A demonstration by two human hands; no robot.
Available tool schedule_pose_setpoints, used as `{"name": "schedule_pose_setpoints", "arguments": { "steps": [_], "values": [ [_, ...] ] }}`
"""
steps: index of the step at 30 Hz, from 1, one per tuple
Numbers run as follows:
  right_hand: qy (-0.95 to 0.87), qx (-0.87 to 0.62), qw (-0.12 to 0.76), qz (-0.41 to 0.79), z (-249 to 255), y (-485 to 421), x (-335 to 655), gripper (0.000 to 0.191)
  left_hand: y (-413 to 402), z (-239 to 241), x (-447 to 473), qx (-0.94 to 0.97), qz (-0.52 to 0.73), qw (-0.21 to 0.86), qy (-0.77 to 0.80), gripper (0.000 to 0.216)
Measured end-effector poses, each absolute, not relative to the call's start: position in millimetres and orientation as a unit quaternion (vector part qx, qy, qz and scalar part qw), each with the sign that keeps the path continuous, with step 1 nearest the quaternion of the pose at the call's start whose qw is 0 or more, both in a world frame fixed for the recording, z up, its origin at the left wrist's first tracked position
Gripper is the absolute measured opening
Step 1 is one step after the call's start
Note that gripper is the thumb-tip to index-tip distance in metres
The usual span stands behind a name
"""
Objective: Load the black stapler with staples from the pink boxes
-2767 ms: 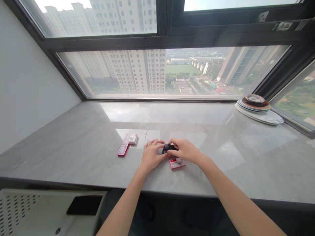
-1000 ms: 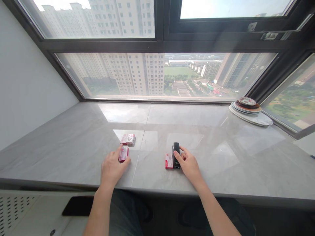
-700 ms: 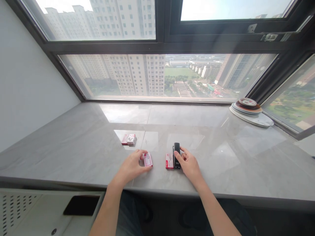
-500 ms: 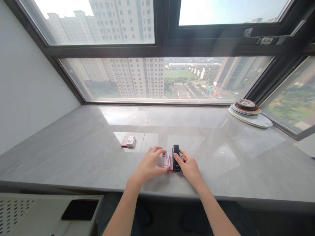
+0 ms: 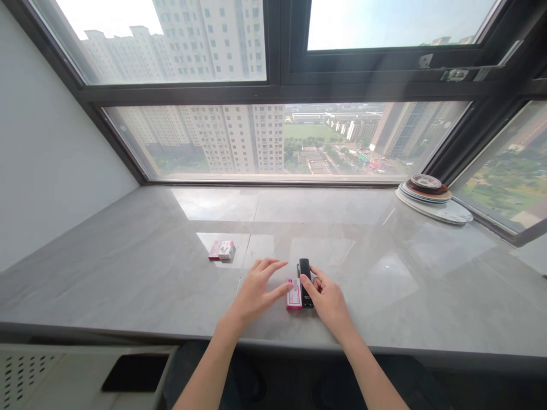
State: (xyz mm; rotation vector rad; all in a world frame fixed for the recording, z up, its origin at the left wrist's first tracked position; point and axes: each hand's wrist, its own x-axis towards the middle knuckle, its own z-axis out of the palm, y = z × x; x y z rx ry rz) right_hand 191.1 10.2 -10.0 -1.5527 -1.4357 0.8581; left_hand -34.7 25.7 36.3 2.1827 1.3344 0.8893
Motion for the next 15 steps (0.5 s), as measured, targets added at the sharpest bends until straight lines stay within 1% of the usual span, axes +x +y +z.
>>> {"name": "schedule_pose_setpoints", "arguments": {
  "steps": [1, 2, 4, 5, 9, 12, 13, 15],
  "values": [
    [-0.569, -0.619, 0.418, 0.342, -10, 10, 191, 0.07, 35, 38, -52, 0.759, 0.344, 0.189, 0.52, 0.039],
    [-0.567, -0.62, 0.42, 0.343, -9, 10, 191, 0.07, 46, 39, -72, 0.719, 0.361, 0.154, 0.573, 0.038],
    [-0.566, -0.62, 0.422, 0.343, -9, 9, 191, 0.07, 70, 41, -117, 0.648, 0.345, 0.092, 0.673, 0.043],
    [-0.565, -0.619, 0.423, 0.344, -8, 9, 191, 0.07, 80, 42, -139, 0.638, 0.333, 0.088, 0.689, 0.046],
    [-0.561, -0.62, 0.424, 0.347, -8, 9, 191, 0.069, 100, 42, -201, 0.667, 0.269, 0.141, 0.681, 0.048],
    [-0.562, -0.621, 0.422, 0.347, -9, 10, 191, 0.069, 85, 38, -219, 0.693, 0.2, 0.177, 0.67, 0.058],
    [-0.563, -0.621, 0.421, 0.347, -10, 10, 191, 0.069, 77, 36, -220, 0.699, 0.179, 0.181, 0.668, 0.058],
    [-0.562, -0.621, 0.423, 0.346, -10, 11, 191, 0.069, 60, 32, -214, 0.714, 0.158, 0.185, 0.657, 0.048]
  ]
}}
